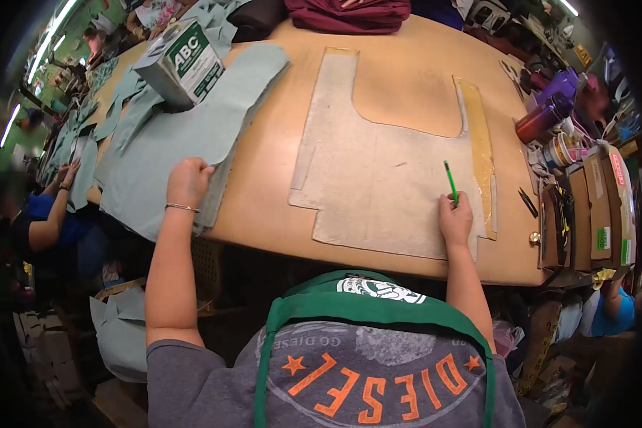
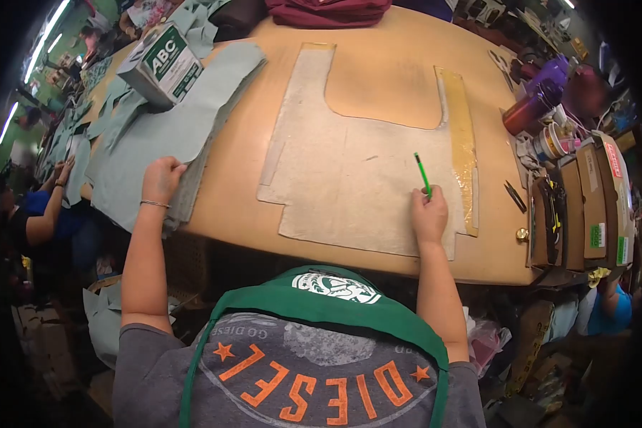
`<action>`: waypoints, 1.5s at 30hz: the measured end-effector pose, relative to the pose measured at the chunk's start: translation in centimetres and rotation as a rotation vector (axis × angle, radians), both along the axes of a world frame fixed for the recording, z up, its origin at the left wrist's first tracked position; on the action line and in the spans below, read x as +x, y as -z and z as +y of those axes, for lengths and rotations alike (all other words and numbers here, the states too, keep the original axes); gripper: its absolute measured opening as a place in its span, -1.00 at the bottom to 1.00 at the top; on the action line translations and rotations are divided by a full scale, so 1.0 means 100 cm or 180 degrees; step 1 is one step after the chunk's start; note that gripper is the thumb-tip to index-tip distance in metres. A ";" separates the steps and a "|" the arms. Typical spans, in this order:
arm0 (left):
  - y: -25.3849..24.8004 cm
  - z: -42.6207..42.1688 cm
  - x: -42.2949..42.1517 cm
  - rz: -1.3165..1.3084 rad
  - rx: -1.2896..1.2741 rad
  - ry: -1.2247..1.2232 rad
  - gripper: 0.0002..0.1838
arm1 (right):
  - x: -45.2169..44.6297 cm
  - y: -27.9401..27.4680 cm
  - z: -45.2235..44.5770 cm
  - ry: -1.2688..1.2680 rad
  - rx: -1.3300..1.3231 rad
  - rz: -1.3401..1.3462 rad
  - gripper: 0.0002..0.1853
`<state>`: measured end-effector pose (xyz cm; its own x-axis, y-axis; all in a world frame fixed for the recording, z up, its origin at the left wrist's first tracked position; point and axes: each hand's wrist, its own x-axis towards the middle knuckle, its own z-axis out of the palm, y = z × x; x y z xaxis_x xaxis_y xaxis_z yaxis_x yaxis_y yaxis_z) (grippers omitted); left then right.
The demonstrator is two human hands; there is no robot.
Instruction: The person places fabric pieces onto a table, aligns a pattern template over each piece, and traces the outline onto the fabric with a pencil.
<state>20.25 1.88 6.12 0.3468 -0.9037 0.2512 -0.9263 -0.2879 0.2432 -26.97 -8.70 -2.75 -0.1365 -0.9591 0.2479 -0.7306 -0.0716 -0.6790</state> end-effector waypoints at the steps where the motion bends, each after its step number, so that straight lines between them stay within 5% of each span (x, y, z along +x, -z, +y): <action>1: -0.004 -0.002 0.000 0.0075 0.0093 -0.0169 -0.78 | -0.002 0.001 0.001 -0.0105 0.0072 -0.0064 -0.81; 8: -0.007 -0.017 0.006 0.0345 0.0505 -0.1043 -0.64 | -0.019 -0.008 -0.001 -0.0642 0.0526 -0.0522 -0.81; 11: 0.000 -0.015 0.005 0.1101 0.0449 -0.1091 -0.68 | -0.025 -0.008 -0.008 -0.0837 0.0601 -0.0510 -0.81; 17: 0.009 -0.015 0.009 0.0772 0.0421 -0.0938 -0.82 | -0.028 -0.012 -0.006 -0.0992 0.0754 -0.0528 -0.81; 26: 0.019 -0.020 0.010 0.0370 -0.1251 -0.1441 -0.80 | 0.009 -0.042 -0.023 -0.2071 0.1355 -0.0118 -0.79; 29: 0.011 -0.017 0.007 0.0984 -0.0836 -0.1416 -0.76 | 0.091 -0.080 -0.011 -0.3083 0.2126 -0.0536 -0.82; 31: 0.012 -0.016 0.014 0.1193 -0.0793 -0.1255 -0.74 | 0.143 -0.094 -0.006 -0.3885 0.0950 0.0281 -0.82; 35: 0.004 -0.017 0.031 0.1734 -0.0897 -0.0704 -0.74 | 0.256 -0.097 0.001 -0.4579 -0.0467 0.0263 -0.78; 39: -0.017 -0.010 0.068 0.2778 -0.0967 -0.0434 -0.80 | 0.358 -0.083 -0.011 -0.4011 -0.1128 0.1001 -0.74; 41: -0.040 0.003 0.089 0.3190 -0.1640 -0.0140 -0.80 | 0.398 -0.077 -0.024 -0.3555 -0.1196 0.1293 -0.71; 44: -0.066 0.033 0.160 0.4921 -0.2575 -0.0226 -0.75 | 0.434 -0.041 -0.052 -0.3621 -0.0712 0.1452 -0.66; 45: -0.083 0.050 0.181 0.4930 -0.3106 -0.0180 -0.72 | 0.429 -0.063 -0.036 -0.3352 -0.0181 0.1921 -0.61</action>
